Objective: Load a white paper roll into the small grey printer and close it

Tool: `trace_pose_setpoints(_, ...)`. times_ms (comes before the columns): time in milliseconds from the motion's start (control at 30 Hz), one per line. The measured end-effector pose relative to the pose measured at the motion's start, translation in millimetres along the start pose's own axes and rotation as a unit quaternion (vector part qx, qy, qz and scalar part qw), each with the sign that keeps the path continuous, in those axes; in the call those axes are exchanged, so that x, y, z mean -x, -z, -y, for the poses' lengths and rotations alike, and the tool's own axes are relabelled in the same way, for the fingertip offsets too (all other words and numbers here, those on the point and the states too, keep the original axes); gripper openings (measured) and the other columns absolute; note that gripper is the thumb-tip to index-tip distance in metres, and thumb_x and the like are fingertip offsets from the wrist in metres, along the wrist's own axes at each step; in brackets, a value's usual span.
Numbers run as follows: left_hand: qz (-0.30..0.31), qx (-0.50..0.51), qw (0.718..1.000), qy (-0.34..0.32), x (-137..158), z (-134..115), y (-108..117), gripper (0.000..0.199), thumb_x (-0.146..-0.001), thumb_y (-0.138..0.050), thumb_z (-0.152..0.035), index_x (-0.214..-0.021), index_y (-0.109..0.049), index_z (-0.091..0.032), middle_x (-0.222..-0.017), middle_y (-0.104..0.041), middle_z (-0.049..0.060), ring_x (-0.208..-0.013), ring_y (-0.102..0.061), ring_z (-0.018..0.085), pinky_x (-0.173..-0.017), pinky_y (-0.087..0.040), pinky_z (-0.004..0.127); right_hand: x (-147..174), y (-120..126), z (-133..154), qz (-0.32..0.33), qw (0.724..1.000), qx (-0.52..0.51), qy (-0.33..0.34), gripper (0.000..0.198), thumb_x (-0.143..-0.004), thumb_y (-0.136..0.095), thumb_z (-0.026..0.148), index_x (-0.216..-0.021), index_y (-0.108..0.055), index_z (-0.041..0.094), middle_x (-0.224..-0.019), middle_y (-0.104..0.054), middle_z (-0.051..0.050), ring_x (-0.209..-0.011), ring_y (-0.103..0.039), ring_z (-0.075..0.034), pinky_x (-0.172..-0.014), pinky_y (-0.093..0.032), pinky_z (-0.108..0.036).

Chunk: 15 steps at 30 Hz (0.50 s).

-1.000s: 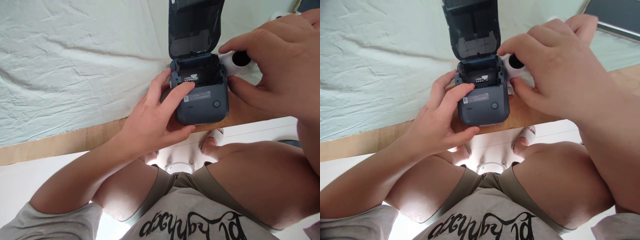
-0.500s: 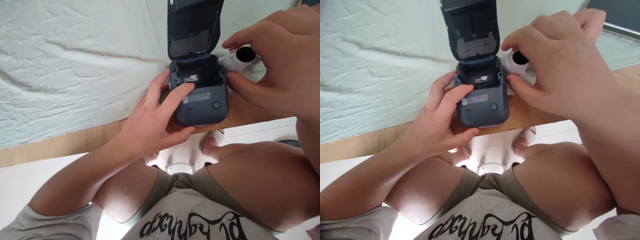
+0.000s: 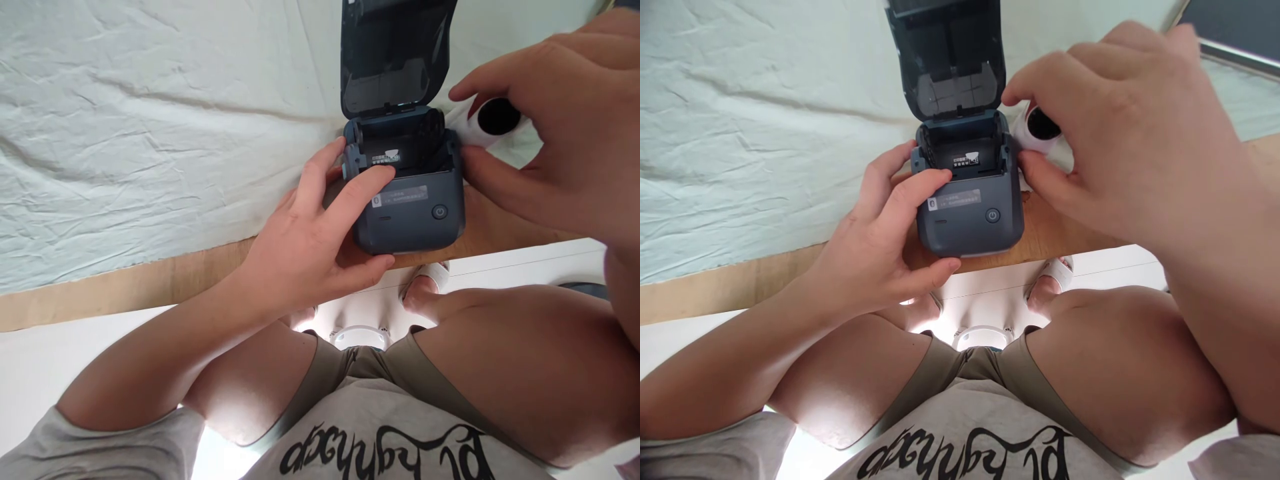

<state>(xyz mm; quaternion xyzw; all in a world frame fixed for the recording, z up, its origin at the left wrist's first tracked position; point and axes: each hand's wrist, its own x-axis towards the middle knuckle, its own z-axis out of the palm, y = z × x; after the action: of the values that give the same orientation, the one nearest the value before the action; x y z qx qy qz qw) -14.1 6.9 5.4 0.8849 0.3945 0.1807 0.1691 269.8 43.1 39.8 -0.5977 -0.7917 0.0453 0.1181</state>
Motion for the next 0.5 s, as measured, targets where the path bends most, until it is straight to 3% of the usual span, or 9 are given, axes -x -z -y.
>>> trace_pose_setpoints(133,-0.014,-0.006,1.0,-0.013,1.3,1.6,-2.4,0.077,-0.095,-0.07,-0.046,-0.162,-0.04,-0.025,-0.172,-0.03,0.022,-0.151,-0.053,0.04,-0.116,-0.055,0.052,4.6,-0.4,-2.1,0.0,0.998,-0.015,0.055,0.061,-0.099,-0.026,0.071,-0.143,-0.054,0.041,-0.12,-0.063,0.001,-0.107,-0.06,-0.007,-0.106,-0.051,-0.043)
trace_pose_setpoints(300,-0.023,-0.009,0.999,-0.023,2.7,2.4,-3.0,0.076,-0.096,-0.069,-0.048,-0.162,-0.04,-0.023,-0.171,-0.031,0.023,-0.151,-0.054,0.039,-0.115,-0.056,0.05,2.6,-6.3,-4.8,0.001,0.993,-0.102,0.059,0.063,-0.095,-0.045,0.063,-0.153,-0.042,0.042,-0.144,-0.054,-0.001,-0.137,-0.055,-0.013,-0.104,-0.053,-0.038)
trace_pose_setpoints(367,-0.021,-0.007,1.0,-0.022,2.9,2.2,-2.8,0.076,-0.097,-0.069,-0.048,-0.163,-0.04,-0.024,-0.171,-0.031,0.022,-0.151,-0.054,0.039,-0.116,-0.056,0.051,1.0,-8.2,-6.7,0.027,0.995,-0.096,0.022,0.069,-0.092,-0.042,0.071,-0.154,-0.041,0.04,-0.134,-0.057,-0.004,-0.116,-0.061,-0.01,-0.096,-0.051,-0.038)
trace_pose_setpoints(433,-0.017,-0.004,1.0,-0.013,2.9,1.8,-2.9,0.076,-0.096,-0.069,-0.047,-0.163,-0.039,-0.026,-0.172,-0.031,0.02,-0.151,-0.054,0.039,-0.117,-0.055,0.052,1.1,-9.0,-7.9,0.045,0.995,-0.089,-0.003,0.077,-0.088,-0.038,0.081,-0.153,-0.042,0.04,-0.125,-0.058,-0.005,-0.094,-0.056,-0.004,-0.085,-0.047,-0.034)
trace_pose_setpoints(500,-0.016,0.0,1.0,-0.004,2.8,1.6,-3.1,0.077,-0.095,-0.07,-0.046,-0.163,-0.039,-0.028,-0.173,-0.031,0.018,-0.151,-0.054,0.039,-0.117,-0.055,0.053,2.4,-9.2,-7.9,0.049,0.994,-0.093,-0.016,0.081,-0.085,-0.039,0.086,-0.153,-0.042,0.042,-0.124,-0.058,-0.004,-0.086,-0.051,-0.001,-0.076,-0.042,-0.029)
